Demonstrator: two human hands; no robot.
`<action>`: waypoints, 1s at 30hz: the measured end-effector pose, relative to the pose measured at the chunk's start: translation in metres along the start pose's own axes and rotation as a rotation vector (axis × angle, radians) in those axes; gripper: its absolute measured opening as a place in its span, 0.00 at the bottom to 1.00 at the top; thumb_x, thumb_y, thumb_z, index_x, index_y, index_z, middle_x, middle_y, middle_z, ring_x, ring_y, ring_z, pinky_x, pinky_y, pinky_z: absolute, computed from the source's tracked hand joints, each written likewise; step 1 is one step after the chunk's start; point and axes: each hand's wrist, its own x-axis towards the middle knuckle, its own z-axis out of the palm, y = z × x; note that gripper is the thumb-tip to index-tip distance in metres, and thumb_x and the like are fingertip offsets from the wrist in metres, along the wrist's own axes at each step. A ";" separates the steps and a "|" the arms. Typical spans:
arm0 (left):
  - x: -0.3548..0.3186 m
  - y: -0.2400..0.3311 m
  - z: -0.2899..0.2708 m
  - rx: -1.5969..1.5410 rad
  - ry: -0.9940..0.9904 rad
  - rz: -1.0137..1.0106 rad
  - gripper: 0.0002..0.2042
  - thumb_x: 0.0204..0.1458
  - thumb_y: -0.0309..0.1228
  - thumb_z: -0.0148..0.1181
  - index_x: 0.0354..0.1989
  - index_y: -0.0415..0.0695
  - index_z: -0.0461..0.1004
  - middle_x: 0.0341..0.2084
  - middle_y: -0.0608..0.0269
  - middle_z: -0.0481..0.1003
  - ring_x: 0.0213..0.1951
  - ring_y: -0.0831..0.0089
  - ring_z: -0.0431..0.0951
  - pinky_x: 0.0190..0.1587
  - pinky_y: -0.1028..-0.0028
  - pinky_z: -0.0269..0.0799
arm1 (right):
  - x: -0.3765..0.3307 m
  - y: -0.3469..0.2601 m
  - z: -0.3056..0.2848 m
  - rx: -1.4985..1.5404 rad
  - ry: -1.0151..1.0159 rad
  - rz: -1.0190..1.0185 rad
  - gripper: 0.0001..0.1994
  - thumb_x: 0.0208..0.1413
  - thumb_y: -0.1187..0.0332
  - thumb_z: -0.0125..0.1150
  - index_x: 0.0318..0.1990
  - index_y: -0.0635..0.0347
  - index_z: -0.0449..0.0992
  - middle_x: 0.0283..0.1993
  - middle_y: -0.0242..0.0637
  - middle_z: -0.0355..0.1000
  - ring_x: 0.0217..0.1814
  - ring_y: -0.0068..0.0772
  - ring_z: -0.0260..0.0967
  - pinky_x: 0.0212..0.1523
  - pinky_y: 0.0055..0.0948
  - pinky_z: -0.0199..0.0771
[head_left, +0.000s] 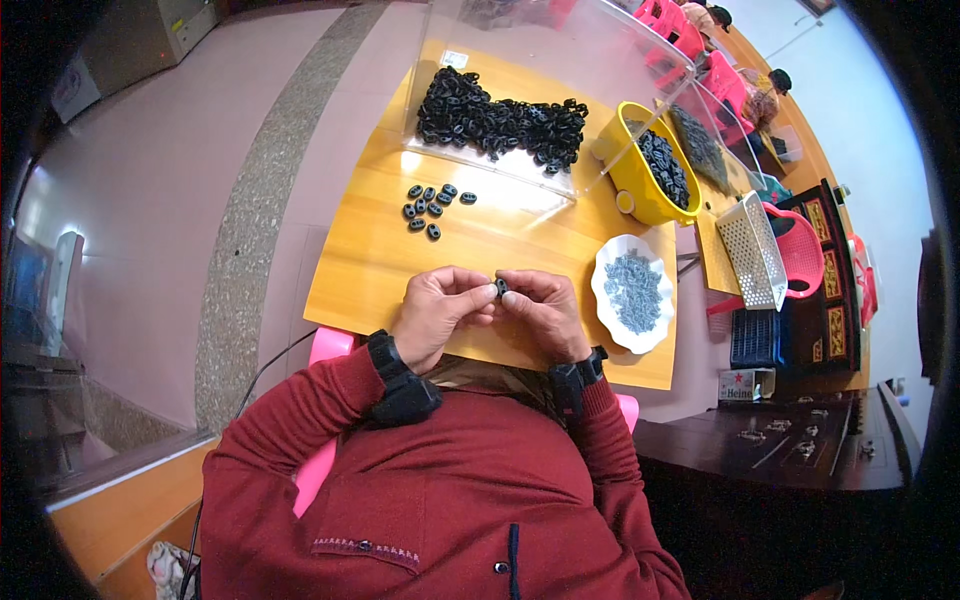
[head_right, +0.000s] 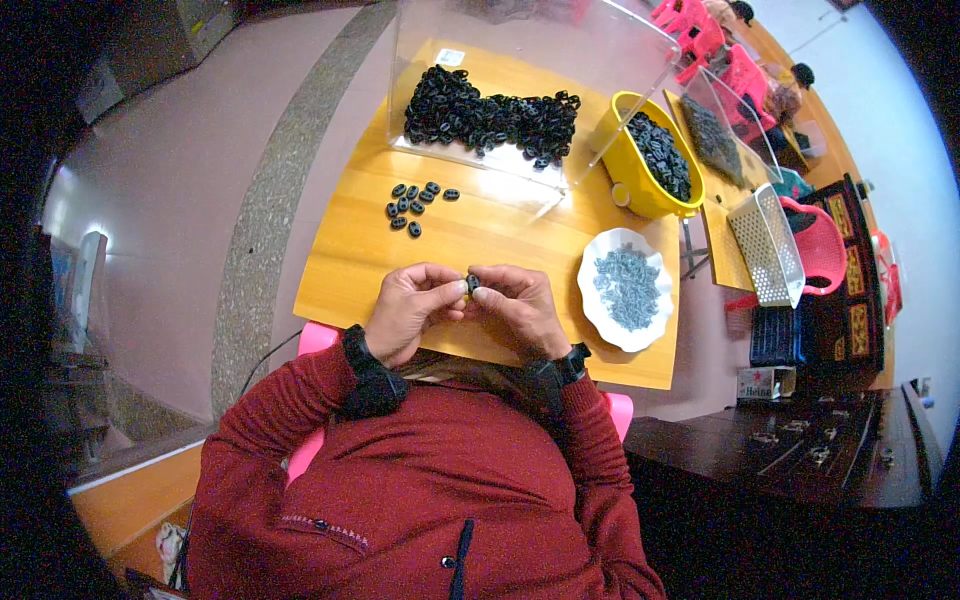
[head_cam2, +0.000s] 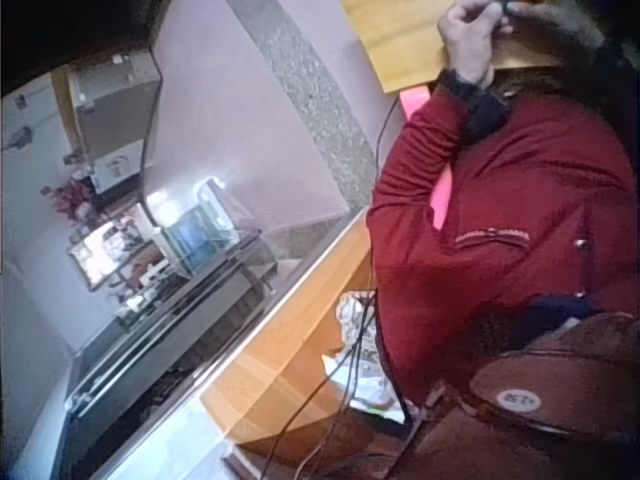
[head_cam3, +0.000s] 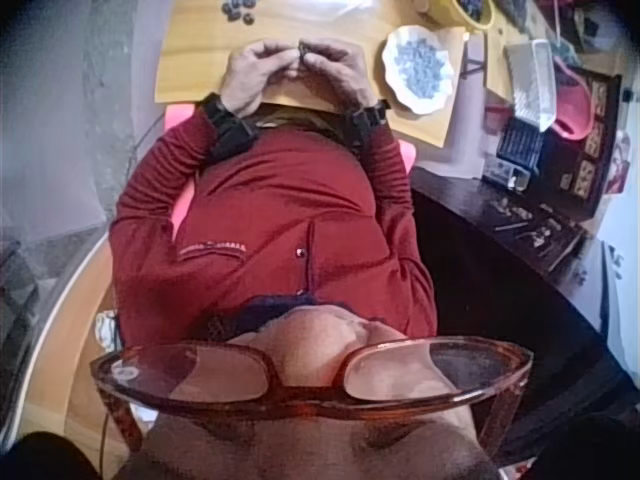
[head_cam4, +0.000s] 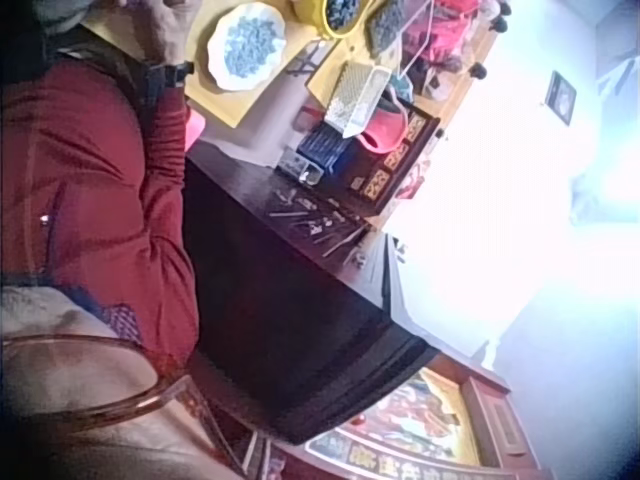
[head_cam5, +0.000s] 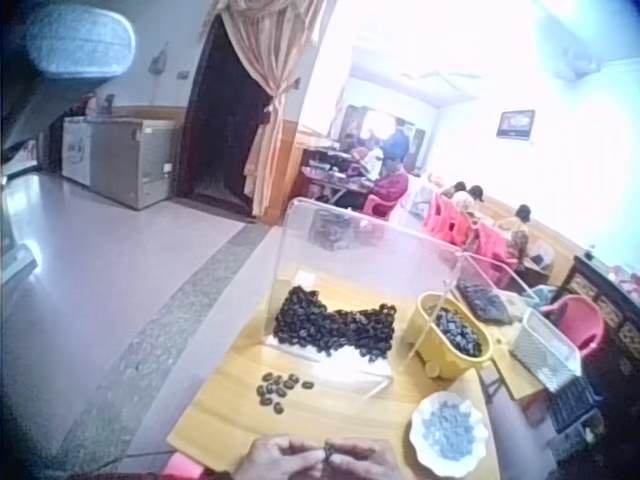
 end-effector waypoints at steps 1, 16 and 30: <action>-0.001 0.001 0.000 0.001 -0.014 -0.007 0.05 0.52 0.23 0.61 0.36 0.39 0.73 0.27 0.63 0.76 0.29 0.78 0.77 0.34 0.80 0.77 | 0.000 0.001 -0.002 -0.003 -0.008 -0.009 0.13 0.54 0.79 0.59 0.48 0.68 0.75 0.42 0.38 0.76 0.41 0.24 0.73 0.44 0.23 0.75; 0.005 -0.001 -0.007 -0.046 -0.190 -0.081 0.07 0.53 0.26 0.61 0.37 0.38 0.73 0.31 0.61 0.76 0.32 0.75 0.78 0.35 0.80 0.77 | -0.008 -0.001 0.003 0.078 -0.039 -0.031 0.11 0.54 0.81 0.58 0.46 0.70 0.74 0.40 0.40 0.75 0.39 0.28 0.74 0.42 0.25 0.77; 0.002 0.000 0.005 0.045 -0.120 -0.107 0.07 0.54 0.28 0.60 0.37 0.39 0.71 0.27 0.65 0.74 0.29 0.79 0.75 0.33 0.79 0.76 | -0.022 -0.037 -0.028 -0.314 0.232 -0.045 0.13 0.56 0.76 0.57 0.48 0.68 0.72 0.38 0.36 0.74 0.34 0.25 0.74 0.37 0.25 0.78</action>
